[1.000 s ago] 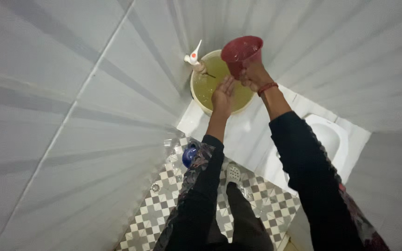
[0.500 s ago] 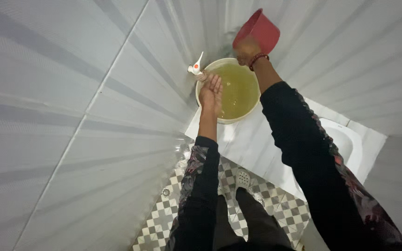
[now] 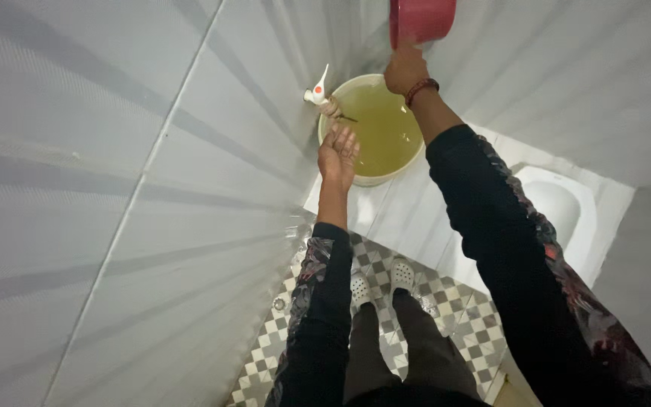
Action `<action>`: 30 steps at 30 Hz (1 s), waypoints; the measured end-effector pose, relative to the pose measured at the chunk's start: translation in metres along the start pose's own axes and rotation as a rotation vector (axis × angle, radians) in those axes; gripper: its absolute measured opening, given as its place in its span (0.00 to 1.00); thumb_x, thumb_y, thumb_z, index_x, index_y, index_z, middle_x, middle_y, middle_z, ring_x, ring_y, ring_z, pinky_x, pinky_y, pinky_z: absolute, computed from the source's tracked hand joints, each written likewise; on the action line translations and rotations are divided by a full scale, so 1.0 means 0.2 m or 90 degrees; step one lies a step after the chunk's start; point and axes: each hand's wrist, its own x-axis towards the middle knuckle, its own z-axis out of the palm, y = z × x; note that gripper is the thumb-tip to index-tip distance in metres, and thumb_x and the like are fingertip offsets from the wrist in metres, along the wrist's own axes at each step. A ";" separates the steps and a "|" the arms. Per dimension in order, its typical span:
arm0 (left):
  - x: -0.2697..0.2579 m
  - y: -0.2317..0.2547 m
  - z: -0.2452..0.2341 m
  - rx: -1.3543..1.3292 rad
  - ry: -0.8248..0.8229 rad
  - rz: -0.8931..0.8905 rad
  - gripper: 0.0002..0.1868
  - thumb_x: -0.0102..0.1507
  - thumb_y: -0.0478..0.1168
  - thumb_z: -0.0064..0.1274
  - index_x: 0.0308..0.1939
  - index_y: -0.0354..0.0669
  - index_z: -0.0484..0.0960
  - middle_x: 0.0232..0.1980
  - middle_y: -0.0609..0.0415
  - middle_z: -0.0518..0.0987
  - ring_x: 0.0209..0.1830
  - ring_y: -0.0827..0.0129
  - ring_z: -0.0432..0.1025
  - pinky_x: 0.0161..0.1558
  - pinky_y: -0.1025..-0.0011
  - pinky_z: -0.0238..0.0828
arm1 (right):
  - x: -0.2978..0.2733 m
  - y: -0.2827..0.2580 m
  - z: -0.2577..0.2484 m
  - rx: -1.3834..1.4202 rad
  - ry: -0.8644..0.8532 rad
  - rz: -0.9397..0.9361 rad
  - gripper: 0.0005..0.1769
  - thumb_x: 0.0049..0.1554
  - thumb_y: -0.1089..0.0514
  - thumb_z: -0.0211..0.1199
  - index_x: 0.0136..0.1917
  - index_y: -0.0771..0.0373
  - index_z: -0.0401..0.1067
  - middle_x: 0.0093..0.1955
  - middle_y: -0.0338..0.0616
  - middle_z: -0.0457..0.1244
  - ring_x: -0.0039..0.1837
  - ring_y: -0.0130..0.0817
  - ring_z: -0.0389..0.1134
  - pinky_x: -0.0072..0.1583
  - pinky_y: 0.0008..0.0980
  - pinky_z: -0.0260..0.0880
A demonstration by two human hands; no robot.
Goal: The person repeatedly scoops water from a bucket using a red plastic cup and pours it into a white squat toilet to flush. The person continues this cycle of scooping and pouring throughout the clip.
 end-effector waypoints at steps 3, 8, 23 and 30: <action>-0.01 -0.03 -0.10 0.030 -0.006 0.017 0.28 0.73 0.50 0.34 0.76 0.44 0.59 0.74 0.43 0.67 0.72 0.54 0.64 0.71 0.57 0.60 | -0.14 -0.01 -0.06 0.009 -0.010 0.036 0.30 0.61 0.62 0.55 0.70 0.78 0.48 0.57 0.78 0.63 0.60 0.69 0.68 0.60 0.55 0.71; 0.03 -0.09 -0.20 0.026 -0.019 -0.032 0.30 0.71 0.51 0.35 0.77 0.46 0.59 0.74 0.47 0.66 0.72 0.56 0.63 0.71 0.54 0.58 | -0.39 0.02 -0.11 0.044 0.138 -0.082 0.35 0.57 0.68 0.55 0.74 0.71 0.46 0.58 0.74 0.63 0.58 0.73 0.66 0.59 0.60 0.68; 0.42 -0.78 -0.73 0.414 0.192 0.245 0.14 0.69 0.39 0.49 0.57 0.41 0.78 0.54 0.49 0.80 0.55 0.57 0.75 0.58 0.57 0.71 | -0.98 0.21 0.36 -0.086 -0.094 0.011 0.40 0.56 0.62 0.52 0.80 0.53 0.47 0.58 0.70 0.62 0.50 0.64 0.71 0.51 0.55 0.73; 0.39 -0.74 -0.52 0.735 0.358 0.387 0.40 0.57 0.38 0.61 0.71 0.38 0.60 0.74 0.32 0.54 0.70 0.39 0.53 0.65 0.48 0.58 | -0.85 0.31 0.73 -0.227 -0.119 -0.018 0.25 0.61 0.58 0.52 0.72 0.55 0.58 0.59 0.63 0.65 0.56 0.60 0.71 0.54 0.54 0.73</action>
